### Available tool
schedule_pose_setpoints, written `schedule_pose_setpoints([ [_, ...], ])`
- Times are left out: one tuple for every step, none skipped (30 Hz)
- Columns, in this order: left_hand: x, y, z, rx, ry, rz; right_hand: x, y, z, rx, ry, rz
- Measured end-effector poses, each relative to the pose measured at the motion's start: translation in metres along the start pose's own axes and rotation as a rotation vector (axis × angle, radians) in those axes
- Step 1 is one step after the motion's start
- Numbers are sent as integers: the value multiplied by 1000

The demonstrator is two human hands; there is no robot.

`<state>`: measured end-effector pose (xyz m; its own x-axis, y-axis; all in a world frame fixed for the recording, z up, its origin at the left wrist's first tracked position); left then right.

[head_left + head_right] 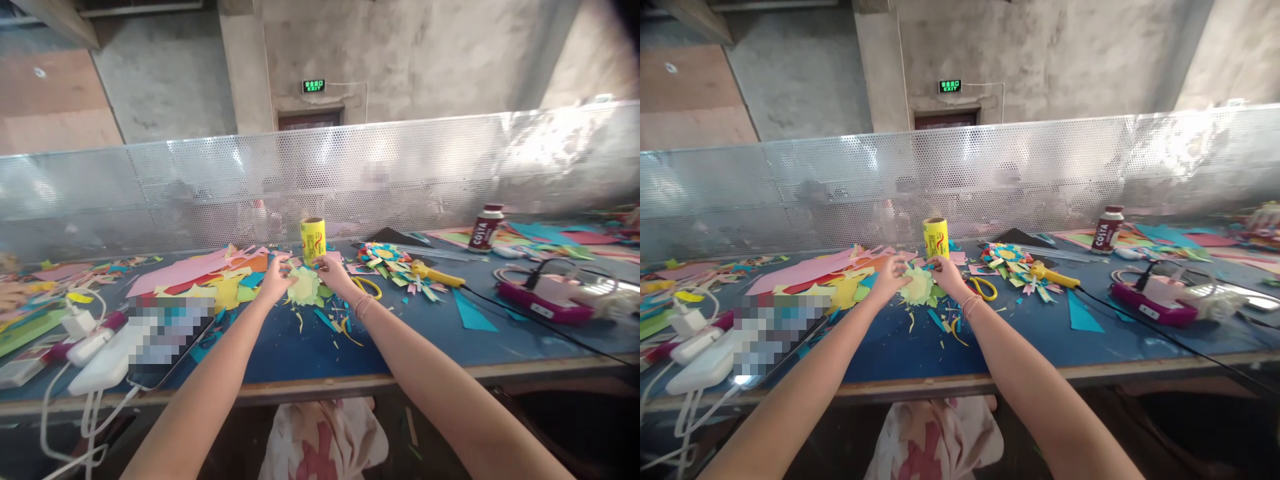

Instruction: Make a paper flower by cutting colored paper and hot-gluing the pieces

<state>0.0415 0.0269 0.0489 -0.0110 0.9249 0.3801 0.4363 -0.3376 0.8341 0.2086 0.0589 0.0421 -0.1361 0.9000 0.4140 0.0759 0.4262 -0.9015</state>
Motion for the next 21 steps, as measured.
schedule_pose_setpoints([
  [1,-3,0,-3,12,-16,1,0,0,-18,11,-25],
  [2,-6,0,-9,22,-29,2,0,0,-34,24,-53],
  [2,-8,0,-19,31,-42,2,-1,0,-49,37,-84],
  [2,-10,0,-36,41,-55,2,-2,0,-61,49,-110],
  [2,-12,0,-57,54,-70,2,-3,0,-71,58,-131],
  [2,-14,0,-77,68,-87,2,-4,0,-79,66,-144],
  [2,-16,1,-94,76,-101,2,-5,-1,-86,72,-149],
  [1,-16,1,-106,77,-113,2,-6,-1,-90,74,-149],
  [0,-17,2,-114,69,-122,2,-7,-2,-90,75,-147],
  [0,-16,3,-115,60,-128,1,-7,-2,-87,77,-147],
  [-1,-16,4,-112,51,-130,1,-8,-2,-85,79,-148],
  [-1,-15,4,-106,45,-131,1,-8,-3,-85,82,-151],
  [-2,-13,4,-96,41,-135,2,-8,-3,-91,84,-154],
  [-2,-13,4,-83,38,-142,2,-8,-3,-103,85,-160],
  [-2,-12,3,-65,37,-147,1,-9,-3,-119,86,-169],
  [-2,-11,3,-43,32,-147,1,-10,-2,-136,87,-180],
  [-1,-10,3,-15,23,-140,1,-11,-2,-152,88,-193],
  [-1,-10,3,17,13,-127,0,-13,-2,-167,90,-206],
  [0,-9,3,51,4,-108,-1,-15,-3,-181,90,-219],
  [0,-9,3,84,-3,-85,-1,-18,-3,-192,87,-228],
  [1,-9,2,113,-9,-65,-2,-20,-3,-201,78,-231],
])
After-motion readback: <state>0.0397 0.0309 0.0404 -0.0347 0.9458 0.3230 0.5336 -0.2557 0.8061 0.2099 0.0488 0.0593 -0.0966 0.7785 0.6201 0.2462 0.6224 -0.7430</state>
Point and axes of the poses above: each hand's wrist, its own x-axis towards the middle knuckle, its own z-axis out of the palm, y = z × x, the point moved 6 cm from there along x, towards the middle knuckle, and after that the axes turned 10 degrees about x, right-handed, at the moved point
